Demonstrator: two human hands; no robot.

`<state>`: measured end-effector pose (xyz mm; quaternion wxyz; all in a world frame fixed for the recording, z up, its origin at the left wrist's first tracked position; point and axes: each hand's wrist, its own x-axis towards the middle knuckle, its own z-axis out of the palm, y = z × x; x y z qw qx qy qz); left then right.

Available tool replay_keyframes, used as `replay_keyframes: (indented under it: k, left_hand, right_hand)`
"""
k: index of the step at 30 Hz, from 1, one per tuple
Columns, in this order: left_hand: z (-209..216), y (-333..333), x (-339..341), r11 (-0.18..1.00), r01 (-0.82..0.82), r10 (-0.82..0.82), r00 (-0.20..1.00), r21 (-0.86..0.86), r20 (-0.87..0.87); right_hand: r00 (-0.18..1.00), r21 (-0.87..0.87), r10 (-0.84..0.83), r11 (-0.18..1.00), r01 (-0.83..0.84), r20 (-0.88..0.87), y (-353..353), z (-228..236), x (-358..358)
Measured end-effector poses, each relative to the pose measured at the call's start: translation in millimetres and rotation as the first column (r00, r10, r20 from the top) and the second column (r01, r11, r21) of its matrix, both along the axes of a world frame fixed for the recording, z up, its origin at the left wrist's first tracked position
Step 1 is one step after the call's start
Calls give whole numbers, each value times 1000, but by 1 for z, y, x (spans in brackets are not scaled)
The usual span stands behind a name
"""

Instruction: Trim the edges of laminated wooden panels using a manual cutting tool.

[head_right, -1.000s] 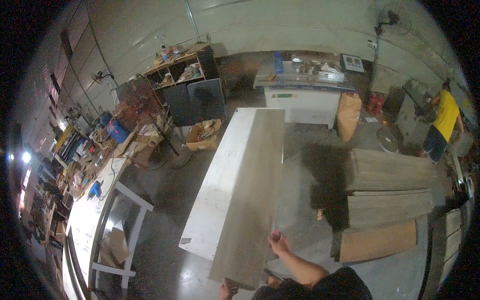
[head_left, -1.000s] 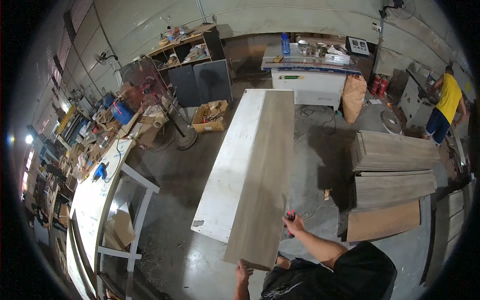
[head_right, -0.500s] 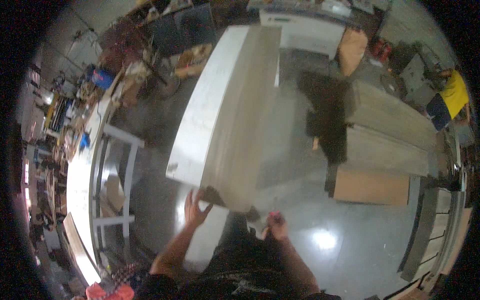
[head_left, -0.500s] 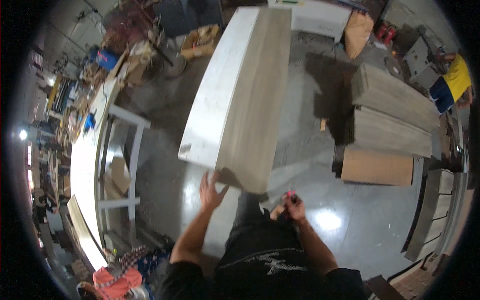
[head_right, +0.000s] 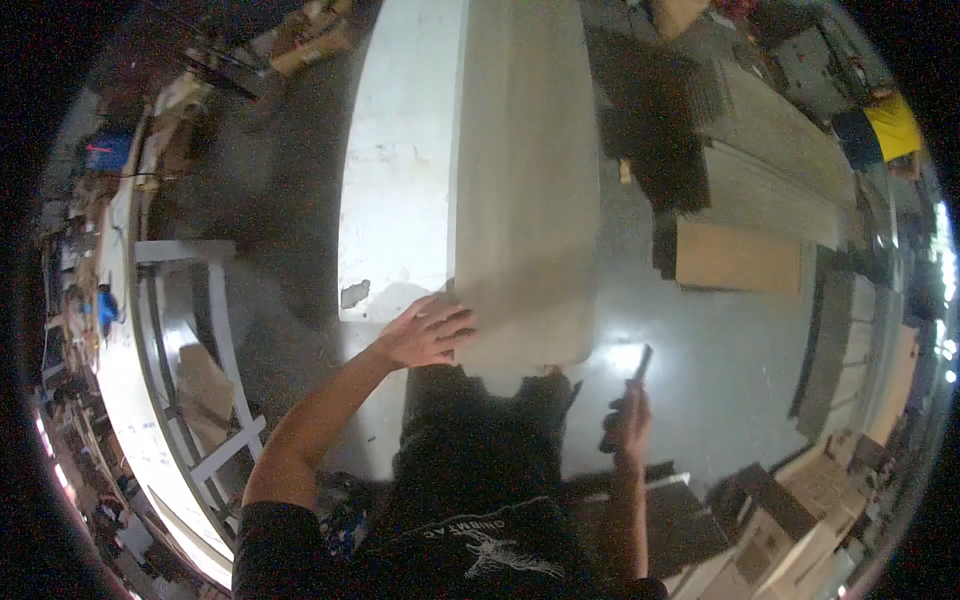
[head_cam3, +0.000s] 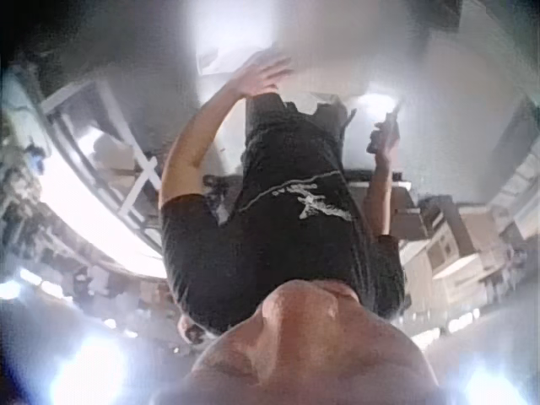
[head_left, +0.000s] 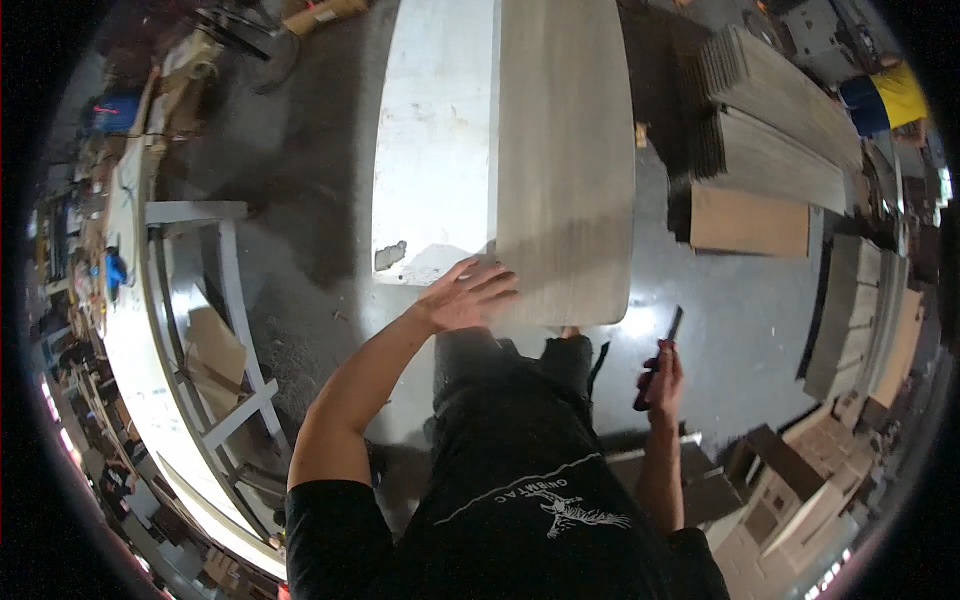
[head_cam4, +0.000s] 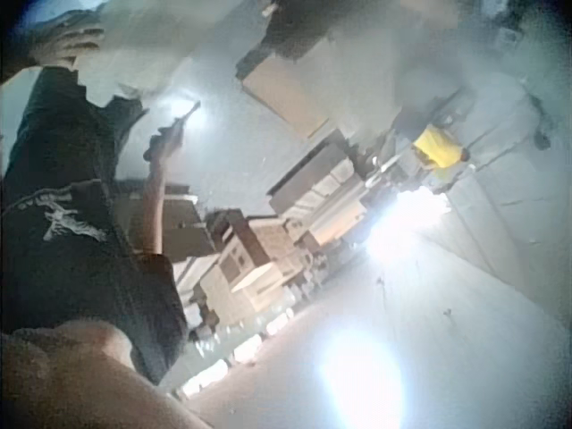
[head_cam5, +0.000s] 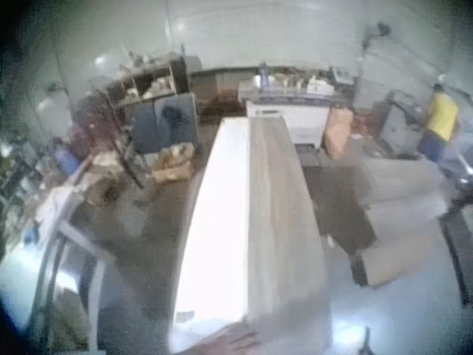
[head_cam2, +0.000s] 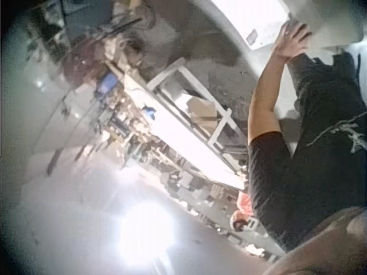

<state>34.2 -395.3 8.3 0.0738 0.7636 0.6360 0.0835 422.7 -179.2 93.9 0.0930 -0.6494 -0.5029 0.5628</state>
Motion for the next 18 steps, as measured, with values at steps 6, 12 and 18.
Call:
replay_keyframes:
  k: [6,12,18]
  left_hand:
    - [-18,11,-17,994,75,-35,915,-84,402]
    - [0,106,-56,984,-179,160,917,19,365]
    - [0,158,-36,860,-508,458,806,42,376]
  right_hand:
    - [1000,-247,10,969,-8,5,-128,37,-116]
    - [694,-20,631,745,-667,346,-151,76,-212]
    - [538,-240,705,683,-690,461,-148,72,-268]
